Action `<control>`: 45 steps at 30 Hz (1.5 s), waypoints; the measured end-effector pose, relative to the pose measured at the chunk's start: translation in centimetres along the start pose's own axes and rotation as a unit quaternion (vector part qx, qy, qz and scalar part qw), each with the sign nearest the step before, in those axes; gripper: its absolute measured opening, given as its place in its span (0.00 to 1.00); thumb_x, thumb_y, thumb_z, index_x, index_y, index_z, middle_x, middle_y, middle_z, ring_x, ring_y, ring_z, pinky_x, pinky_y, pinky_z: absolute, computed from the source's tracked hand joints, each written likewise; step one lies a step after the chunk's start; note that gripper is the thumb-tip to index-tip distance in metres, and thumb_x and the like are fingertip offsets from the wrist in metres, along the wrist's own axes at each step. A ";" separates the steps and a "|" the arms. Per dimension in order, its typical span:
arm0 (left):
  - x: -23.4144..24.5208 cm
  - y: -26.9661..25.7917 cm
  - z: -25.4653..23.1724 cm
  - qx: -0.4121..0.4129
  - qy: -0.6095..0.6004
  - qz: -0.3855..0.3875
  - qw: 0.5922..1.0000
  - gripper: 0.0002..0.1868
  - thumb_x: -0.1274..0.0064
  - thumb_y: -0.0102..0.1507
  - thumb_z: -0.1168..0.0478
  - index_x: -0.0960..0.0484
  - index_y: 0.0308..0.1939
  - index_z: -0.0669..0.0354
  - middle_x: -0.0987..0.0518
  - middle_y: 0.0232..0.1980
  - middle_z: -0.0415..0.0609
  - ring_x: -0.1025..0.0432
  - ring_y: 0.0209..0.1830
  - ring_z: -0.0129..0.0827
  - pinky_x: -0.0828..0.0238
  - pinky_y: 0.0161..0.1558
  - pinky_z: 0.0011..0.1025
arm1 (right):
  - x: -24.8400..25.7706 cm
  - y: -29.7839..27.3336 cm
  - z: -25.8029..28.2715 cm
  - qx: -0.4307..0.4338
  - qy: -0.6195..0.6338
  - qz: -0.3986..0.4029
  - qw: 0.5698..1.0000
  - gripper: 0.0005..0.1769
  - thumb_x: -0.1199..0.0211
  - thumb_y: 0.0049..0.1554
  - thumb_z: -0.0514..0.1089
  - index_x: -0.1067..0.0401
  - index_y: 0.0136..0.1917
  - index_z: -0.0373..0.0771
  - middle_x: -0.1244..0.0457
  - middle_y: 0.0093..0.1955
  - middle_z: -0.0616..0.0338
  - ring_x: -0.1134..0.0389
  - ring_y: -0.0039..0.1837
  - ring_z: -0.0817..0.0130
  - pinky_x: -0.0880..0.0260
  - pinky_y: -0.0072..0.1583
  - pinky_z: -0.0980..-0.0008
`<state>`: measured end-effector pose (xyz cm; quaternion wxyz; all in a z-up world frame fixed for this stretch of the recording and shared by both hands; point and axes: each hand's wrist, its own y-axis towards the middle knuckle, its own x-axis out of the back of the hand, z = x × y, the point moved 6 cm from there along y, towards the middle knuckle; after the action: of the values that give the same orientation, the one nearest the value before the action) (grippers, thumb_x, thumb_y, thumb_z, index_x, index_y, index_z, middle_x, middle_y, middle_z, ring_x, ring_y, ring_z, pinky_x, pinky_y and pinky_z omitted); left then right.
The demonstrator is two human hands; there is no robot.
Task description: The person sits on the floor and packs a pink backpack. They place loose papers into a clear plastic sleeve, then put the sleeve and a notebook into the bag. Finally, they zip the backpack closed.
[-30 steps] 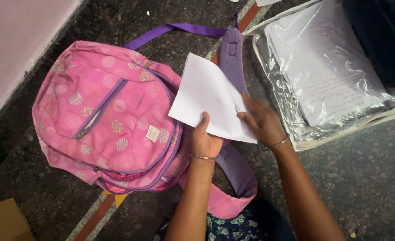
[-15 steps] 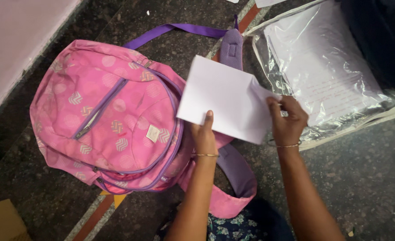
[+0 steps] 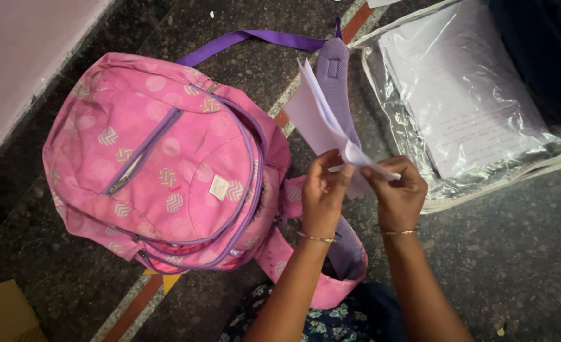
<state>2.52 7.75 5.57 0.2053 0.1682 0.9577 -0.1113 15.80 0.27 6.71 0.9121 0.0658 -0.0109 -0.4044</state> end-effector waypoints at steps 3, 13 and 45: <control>0.8 0.0 0.1 -0.017 0.028 -0.020 0.999 0.13 0.40 0.66 0.62 0.24 0.51 0.64 0.19 0.44 0.41 0.27 0.40 0.18 0.29 0.42 0.19 | -0.4 -0.7 -1.0 -0.027 0.008 0.061 0.998 0.14 0.26 0.49 0.31 0.31 0.39 0.40 0.35 0.45 0.62 0.33 0.47 0.77 0.29 0.50 0.79; 6.8 2.3 3.4 -0.025 -0.043 -0.126 0.991 0.06 0.42 0.67 0.68 0.25 0.40 0.63 0.30 0.31 0.34 0.38 0.27 0.15 0.43 0.28 0.19 | 6.4 0.2 -3.8 -0.115 0.155 -0.105 0.976 0.19 0.28 0.60 0.39 0.34 0.58 0.34 0.35 0.51 0.60 0.33 0.51 0.73 0.31 0.51 0.76; 9.3 1.9 12.1 -0.014 0.232 -0.032 0.972 0.29 0.35 0.50 0.75 0.28 0.53 0.63 0.23 0.35 0.46 0.29 0.31 0.26 0.28 0.35 0.27 | 25.3 -1.9 -3.6 -0.194 0.000 0.072 0.978 0.52 0.30 0.43 0.31 0.46 0.79 0.35 0.37 0.70 0.48 0.34 0.68 0.58 0.31 0.64 0.61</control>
<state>-0.50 8.66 -9.52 -0.0238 0.1562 0.9855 -0.0626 31.65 -19.27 2.04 0.9342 -0.1129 0.0630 -0.3325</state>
